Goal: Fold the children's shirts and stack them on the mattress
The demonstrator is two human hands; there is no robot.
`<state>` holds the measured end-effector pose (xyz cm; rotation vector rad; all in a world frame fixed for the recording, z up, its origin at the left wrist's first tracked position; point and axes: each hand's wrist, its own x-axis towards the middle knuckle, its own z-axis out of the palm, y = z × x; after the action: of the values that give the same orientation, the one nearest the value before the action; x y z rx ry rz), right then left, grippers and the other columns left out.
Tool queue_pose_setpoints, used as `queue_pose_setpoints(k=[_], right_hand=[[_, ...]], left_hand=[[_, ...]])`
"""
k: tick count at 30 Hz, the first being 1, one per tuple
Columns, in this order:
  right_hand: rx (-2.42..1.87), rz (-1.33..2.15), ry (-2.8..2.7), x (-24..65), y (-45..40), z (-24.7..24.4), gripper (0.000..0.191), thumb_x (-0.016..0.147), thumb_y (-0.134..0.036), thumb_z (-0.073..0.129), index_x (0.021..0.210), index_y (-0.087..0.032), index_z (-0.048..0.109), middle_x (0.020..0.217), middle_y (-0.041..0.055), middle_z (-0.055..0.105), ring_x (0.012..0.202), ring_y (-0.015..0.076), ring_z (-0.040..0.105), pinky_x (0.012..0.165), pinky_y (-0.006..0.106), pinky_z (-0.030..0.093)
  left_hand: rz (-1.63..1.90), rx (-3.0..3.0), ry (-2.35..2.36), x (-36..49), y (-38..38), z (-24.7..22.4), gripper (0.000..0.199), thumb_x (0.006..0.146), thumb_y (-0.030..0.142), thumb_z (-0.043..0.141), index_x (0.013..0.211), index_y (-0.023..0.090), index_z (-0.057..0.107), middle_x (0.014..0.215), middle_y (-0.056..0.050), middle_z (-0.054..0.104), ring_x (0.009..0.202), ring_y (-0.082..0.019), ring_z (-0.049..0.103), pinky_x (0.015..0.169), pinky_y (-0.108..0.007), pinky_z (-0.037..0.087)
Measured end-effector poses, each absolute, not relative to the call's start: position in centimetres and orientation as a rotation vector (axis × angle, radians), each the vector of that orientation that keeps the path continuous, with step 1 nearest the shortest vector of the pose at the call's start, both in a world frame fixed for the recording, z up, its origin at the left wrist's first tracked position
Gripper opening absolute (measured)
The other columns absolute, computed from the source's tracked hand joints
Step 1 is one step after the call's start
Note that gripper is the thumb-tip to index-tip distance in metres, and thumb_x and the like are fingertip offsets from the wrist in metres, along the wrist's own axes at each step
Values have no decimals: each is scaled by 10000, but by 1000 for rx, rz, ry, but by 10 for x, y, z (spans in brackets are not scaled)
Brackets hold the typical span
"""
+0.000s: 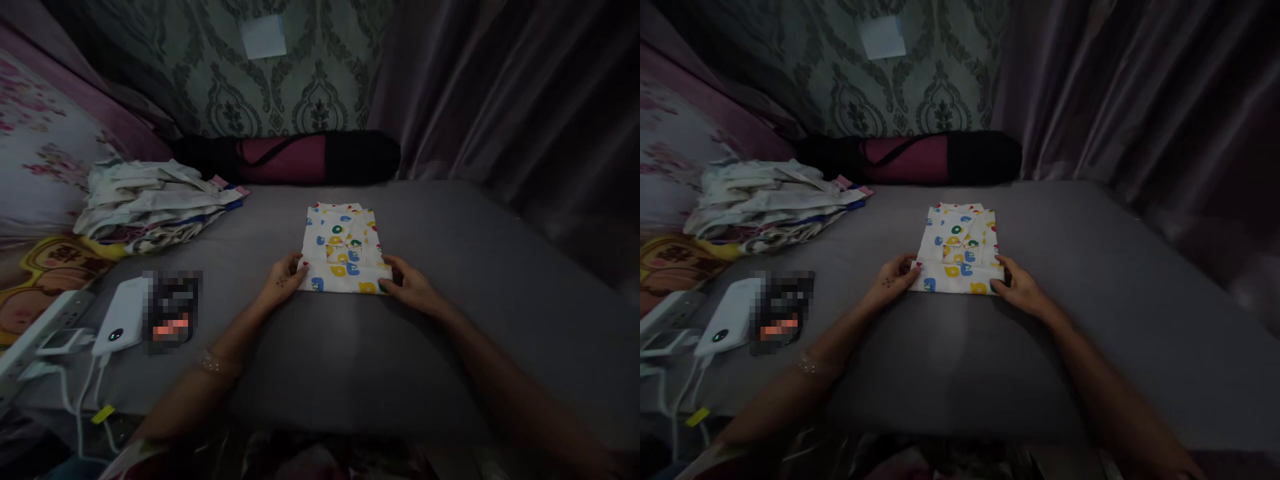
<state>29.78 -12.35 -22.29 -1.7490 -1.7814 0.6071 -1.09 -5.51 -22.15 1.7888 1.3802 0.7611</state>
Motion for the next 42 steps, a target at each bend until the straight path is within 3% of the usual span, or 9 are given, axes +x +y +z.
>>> queue_pose_setpoints(k=[4,15,19,23,29,32,35,38,42], right_hand=[[-1710,655,-1819,304,-124,-231,603,766,-200,546,1361,-167,457,990,77,654,838,191,626,789,340,528],[-1652,545,-1846,305,-128,-239,571,740,-196,531,1311,-182,509,956,66,633,702,160,582,689,322,526],[-1736,591,-1672,299,-128,-236,500,789,-284,550,1281,-201,519,963,69,661,659,150,599,653,315,538],[-1599,555,-1751,297,-129,-231,485,816,-293,543,1294,-215,508,1018,70,642,639,141,579,648,321,544],[-1497,390,-1987,307,-129,-237,448,879,-260,481,1324,-211,484,1008,81,589,804,198,580,752,360,526],[-1560,343,-2015,311,-130,-244,469,885,-256,469,1350,-198,459,1024,91,589,869,217,592,799,381,520],[-1634,175,-2080,310,-133,-242,439,904,-218,417,1337,-198,491,1177,133,588,1036,261,587,898,447,483],[-1596,31,-2233,300,-138,-229,435,936,-198,364,1348,-220,502,1394,136,504,1257,300,483,1025,532,381],[-1307,117,-2535,279,-135,-210,492,980,-299,364,1470,-253,358,1538,74,344,1431,270,256,1157,550,188]], left_hand=[[765,1738,1361,-11,-60,-220,460,714,204,582,1167,132,558,826,-19,617,689,-127,562,617,-235,451],[784,1810,1330,-18,-58,-235,437,763,263,582,1186,162,544,849,-20,616,720,-138,561,668,-261,468],[774,1826,1297,-18,-60,-234,465,781,276,581,1229,157,538,887,-23,599,734,-134,553,676,-260,467],[820,1977,1139,-18,-66,-233,472,836,211,515,1308,195,522,1003,-45,597,841,-147,561,785,-288,470],[930,2173,954,-21,-67,-239,324,894,159,414,1085,190,674,1039,-86,557,1001,-188,557,902,-331,457],[878,2240,1050,-24,-65,-244,372,870,140,443,1189,195,627,1096,-94,535,1022,-196,542,899,-339,466],[892,2332,1201,-27,-65,-245,425,841,130,486,1245,204,594,1193,-106,497,1080,-223,500,949,-387,441],[959,2383,1269,-27,-67,-242,347,872,159,485,1188,191,625,1184,-114,528,1071,-234,501,958,-412,426],[906,2431,1202,-24,-71,-240,280,933,227,463,1155,194,630,1118,-101,618,1034,-223,554,943,-406,435]])
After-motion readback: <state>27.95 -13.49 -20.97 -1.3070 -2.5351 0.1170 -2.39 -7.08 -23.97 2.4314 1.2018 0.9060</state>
